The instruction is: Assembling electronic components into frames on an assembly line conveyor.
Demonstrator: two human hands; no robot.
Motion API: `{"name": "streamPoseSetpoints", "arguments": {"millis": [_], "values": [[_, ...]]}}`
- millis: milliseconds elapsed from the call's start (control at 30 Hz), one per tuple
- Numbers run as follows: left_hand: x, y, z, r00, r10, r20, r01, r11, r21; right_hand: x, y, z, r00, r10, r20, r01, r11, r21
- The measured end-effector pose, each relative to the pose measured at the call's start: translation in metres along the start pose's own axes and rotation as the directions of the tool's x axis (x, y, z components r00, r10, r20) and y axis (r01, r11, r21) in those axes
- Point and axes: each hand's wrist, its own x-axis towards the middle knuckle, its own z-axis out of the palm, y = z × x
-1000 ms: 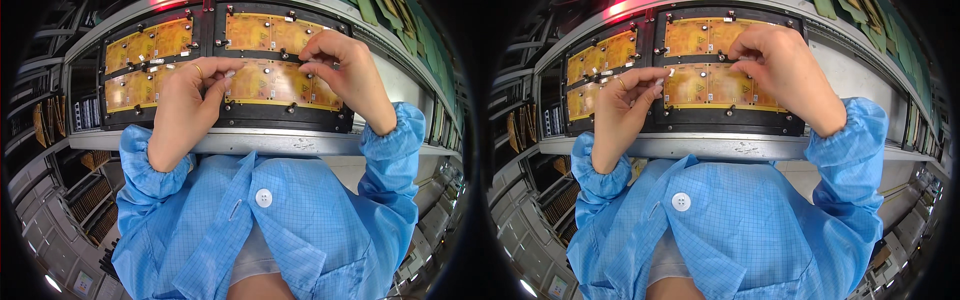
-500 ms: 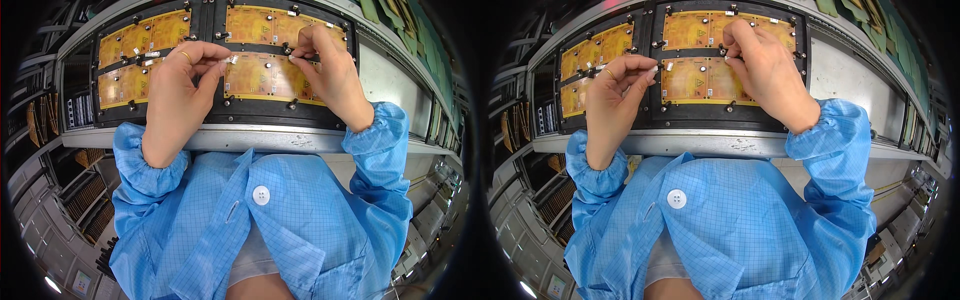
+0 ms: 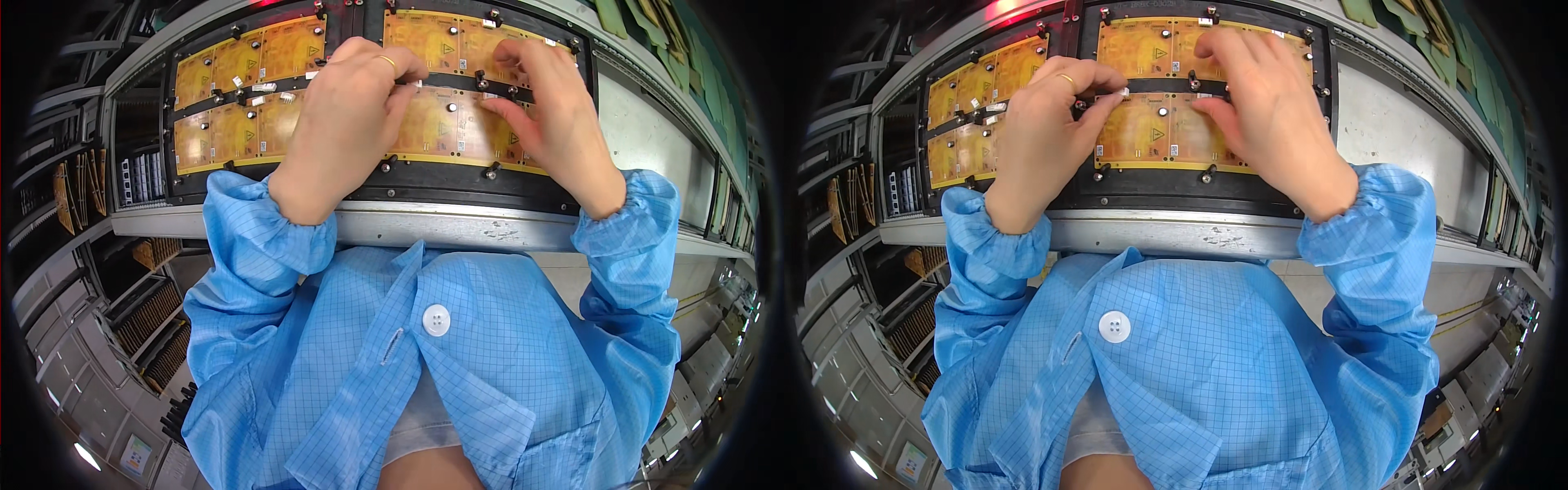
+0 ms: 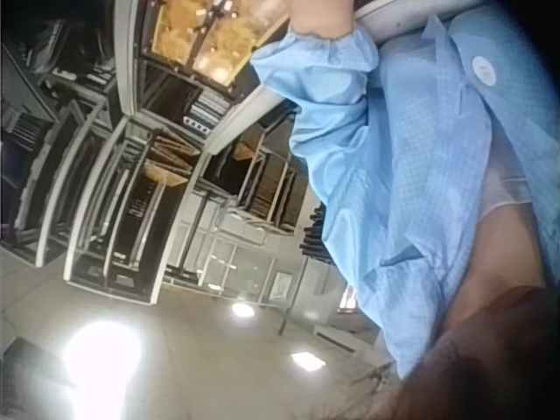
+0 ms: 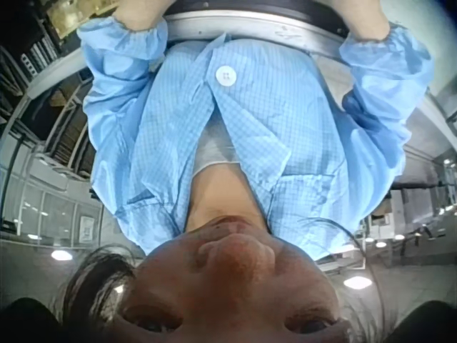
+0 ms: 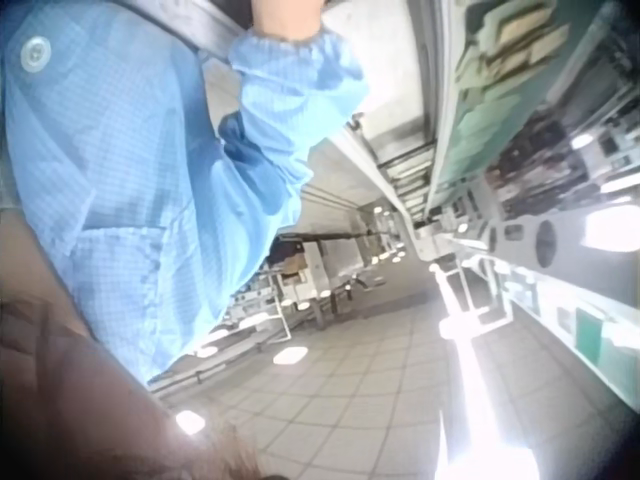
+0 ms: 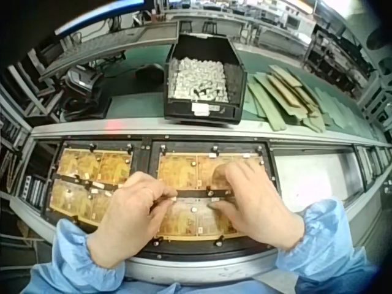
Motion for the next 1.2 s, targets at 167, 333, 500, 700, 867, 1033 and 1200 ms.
{"name": "streamPoseSetpoints", "arguments": {"millis": [167, 333, 500, 700, 867, 1033, 1200], "values": [[-0.001, 0.000, 0.006, 1.000, 0.030, 0.003, -0.030, 0.999, 0.010, 0.001, 0.000, -0.022, 0.997, 0.035, -0.076, -0.032, 0.999, 0.042], [-0.001, 0.003, 0.006, 1.000, 0.003, 0.017, -0.004, 0.999, 0.049, -0.005, -0.005, -0.033, 0.994, 0.082, -0.075, -0.078, 0.996, 0.046], [0.002, 0.005, 0.008, 0.999, 0.019, 0.037, -0.021, 0.999, 0.036, -0.009, -0.008, -0.033, 0.993, 0.099, -0.061, -0.095, 0.993, 0.075], [0.002, 0.002, 0.007, 0.993, 0.081, 0.085, -0.090, 0.990, 0.107, -0.011, -0.011, -0.033, 0.995, 0.071, -0.065, -0.066, 0.995, 0.072], [0.003, -0.010, 0.008, 0.981, 0.162, 0.111, -0.172, 0.980, 0.096, -0.001, -0.013, -0.030, 1.000, -0.013, -0.003, 0.013, 0.999, 0.047], [0.002, -0.006, -0.021, 0.986, -0.006, -0.167, 0.006, 1.000, -0.002, 0.018, -0.012, 0.003, 0.981, -0.161, 0.108, 0.153, 0.985, 0.076], [-0.040, 0.009, -0.041, 0.880, -0.217, -0.422, 0.084, 0.947, -0.311, 0.038, -0.027, 0.042, 0.948, -0.282, 0.149, 0.271, 0.959, 0.087]]}}
